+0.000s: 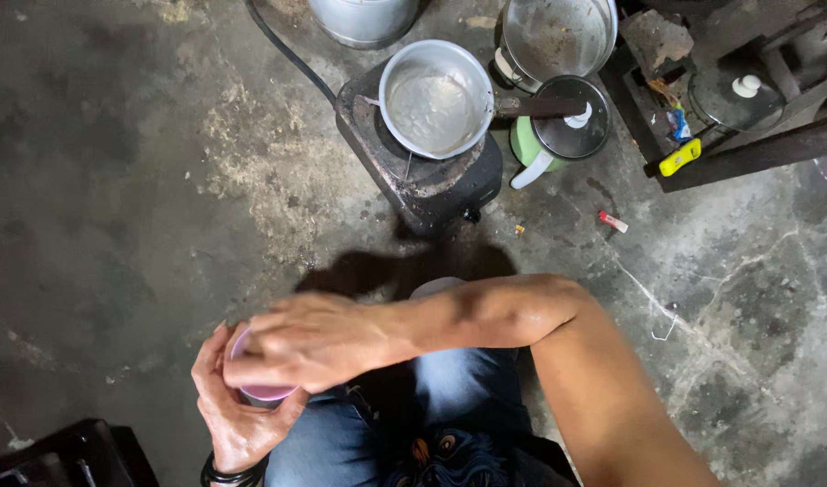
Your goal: The person opens a red sachet and pours the powder into a small pink cup before stirring the mixture with a small red stick.
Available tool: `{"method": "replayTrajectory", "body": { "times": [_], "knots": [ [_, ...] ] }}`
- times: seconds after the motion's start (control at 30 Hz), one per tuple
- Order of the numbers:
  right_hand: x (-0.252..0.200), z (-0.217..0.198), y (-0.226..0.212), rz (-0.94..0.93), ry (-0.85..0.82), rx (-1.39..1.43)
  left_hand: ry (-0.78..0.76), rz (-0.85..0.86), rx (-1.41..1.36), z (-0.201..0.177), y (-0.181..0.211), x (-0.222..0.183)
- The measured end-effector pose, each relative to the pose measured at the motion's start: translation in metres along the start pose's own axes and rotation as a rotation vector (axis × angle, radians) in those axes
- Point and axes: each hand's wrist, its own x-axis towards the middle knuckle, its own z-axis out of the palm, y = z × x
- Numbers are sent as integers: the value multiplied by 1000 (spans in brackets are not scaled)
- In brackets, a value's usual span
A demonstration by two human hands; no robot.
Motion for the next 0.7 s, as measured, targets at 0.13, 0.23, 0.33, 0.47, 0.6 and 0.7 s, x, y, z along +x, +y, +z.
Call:
{"method": "replayTrajectory", "body": {
  "times": [0.13,0.23,0.33,0.47,0.6,0.7],
  "knots": [
    [-1,-1,-3,-76,96,80,-7,39,-84,1,-4,0],
    [4,-7,4,44,-2,-151,19,-24,-3,1,2,-1],
    [2,-8,-4,-54,171,146,-20,7,-132,1,2,1],
    [8,-9,5,-41,47,-40,-25,29,66,-1,-1,3],
    [5,-11,-1,27,-47,28,-17,0,-98,1,-1,3],
    [4,-14,-1,-58,61,50,-31,-8,-29,0,-2,2]
  ]
}}
